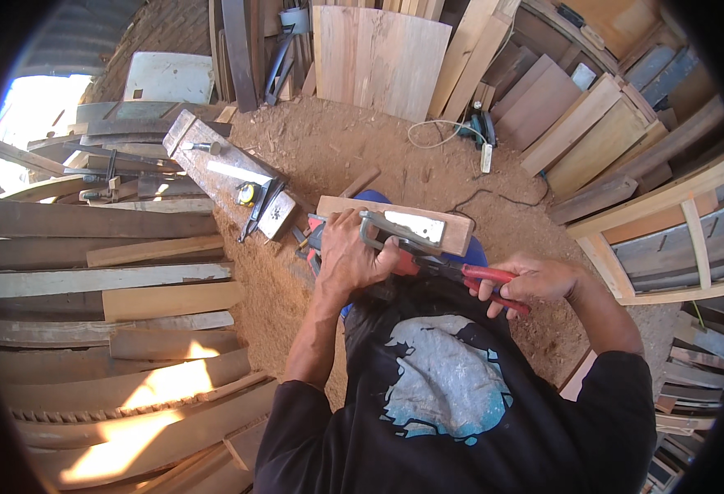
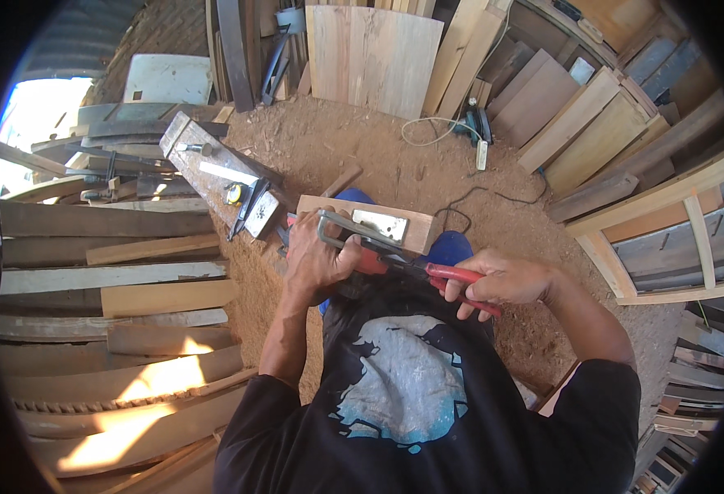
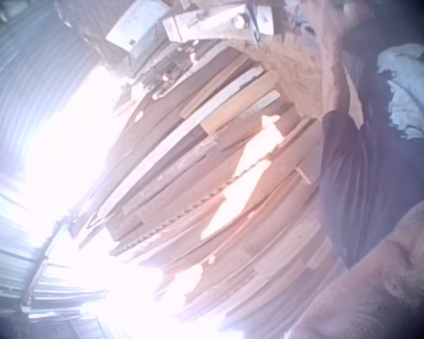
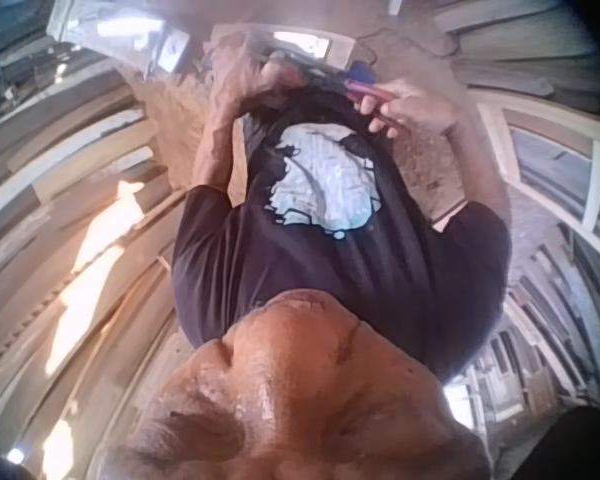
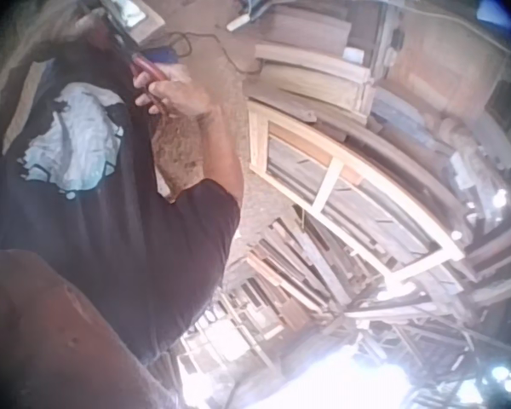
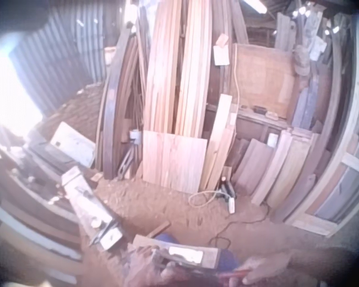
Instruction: The person cleans and maintains a red hand-planer by hand and with pliers, using a metal ruler and a hammer to align parts.
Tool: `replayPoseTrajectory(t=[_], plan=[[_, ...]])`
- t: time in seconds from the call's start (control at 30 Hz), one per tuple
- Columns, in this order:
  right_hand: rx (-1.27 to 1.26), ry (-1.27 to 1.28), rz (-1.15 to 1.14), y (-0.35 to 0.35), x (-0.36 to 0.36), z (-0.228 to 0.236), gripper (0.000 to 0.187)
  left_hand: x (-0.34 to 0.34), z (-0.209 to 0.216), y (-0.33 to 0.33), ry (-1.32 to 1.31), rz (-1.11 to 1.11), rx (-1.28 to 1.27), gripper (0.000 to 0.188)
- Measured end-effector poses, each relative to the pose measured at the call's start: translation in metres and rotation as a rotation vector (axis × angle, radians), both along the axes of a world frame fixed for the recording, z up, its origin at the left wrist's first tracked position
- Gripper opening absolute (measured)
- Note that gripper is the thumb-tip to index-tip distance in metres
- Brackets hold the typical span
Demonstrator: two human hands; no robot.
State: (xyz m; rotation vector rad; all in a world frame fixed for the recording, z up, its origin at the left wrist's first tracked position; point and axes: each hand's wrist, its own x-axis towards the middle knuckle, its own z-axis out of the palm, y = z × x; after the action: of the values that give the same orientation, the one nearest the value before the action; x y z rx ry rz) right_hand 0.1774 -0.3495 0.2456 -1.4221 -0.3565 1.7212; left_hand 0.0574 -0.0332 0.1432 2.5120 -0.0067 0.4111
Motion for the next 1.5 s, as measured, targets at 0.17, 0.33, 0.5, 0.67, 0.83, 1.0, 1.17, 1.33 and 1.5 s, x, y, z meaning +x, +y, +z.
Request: replayPoseTrajectory(t=[0.17, 0.33, 0.5, 0.67, 0.83, 1.0, 1.17, 1.33, 1.5], plan=[[-0.087, -0.175, 0.203, 0.010, 0.017, 0.011, 0.037, 0.002, -0.002, 0.002, -0.035, 0.015, -0.063, 0.041], [0.046, -0.479, 0.370, 0.021, 0.019, 0.021, 0.039, -0.002, -0.001, 0.002, -0.033, 0.056, -0.056, 0.043], [0.052, -0.763, 0.518, 0.033, 0.017, 0.040, 0.037, -0.002, 0.001, 0.002, -0.016, 0.065, -0.051, 0.043], [0.115, -0.989, 0.574, 0.040, 0.016, 0.047, 0.030, 0.001, -0.002, 0.002, -0.036, 0.054, -0.038, 0.042], [0.207, -0.869, 0.704, 0.042, 0.029, 0.034, 0.020, 0.003, 0.003, -0.005, 0.008, 0.036, -0.005, 0.040], [0.115, -0.576, 0.673, 0.039, 0.039, 0.027, 0.026, 0.005, 0.006, -0.009, 0.028, 0.028, 0.013, 0.041], [-0.029, -0.240, 0.470, 0.023, 0.034, 0.015, 0.029, 0.006, 0.006, -0.013, 0.041, 0.025, 0.030, 0.041], [-0.048, -0.216, 0.399, 0.023, 0.030, 0.021, 0.025, 0.009, 0.007, -0.016, 0.038, 0.018, 0.046, 0.042], [-0.086, -0.220, 0.458, 0.023, 0.037, 0.016, 0.026, 0.010, 0.002, -0.014, -0.047, 0.034, -0.010, 0.039]])
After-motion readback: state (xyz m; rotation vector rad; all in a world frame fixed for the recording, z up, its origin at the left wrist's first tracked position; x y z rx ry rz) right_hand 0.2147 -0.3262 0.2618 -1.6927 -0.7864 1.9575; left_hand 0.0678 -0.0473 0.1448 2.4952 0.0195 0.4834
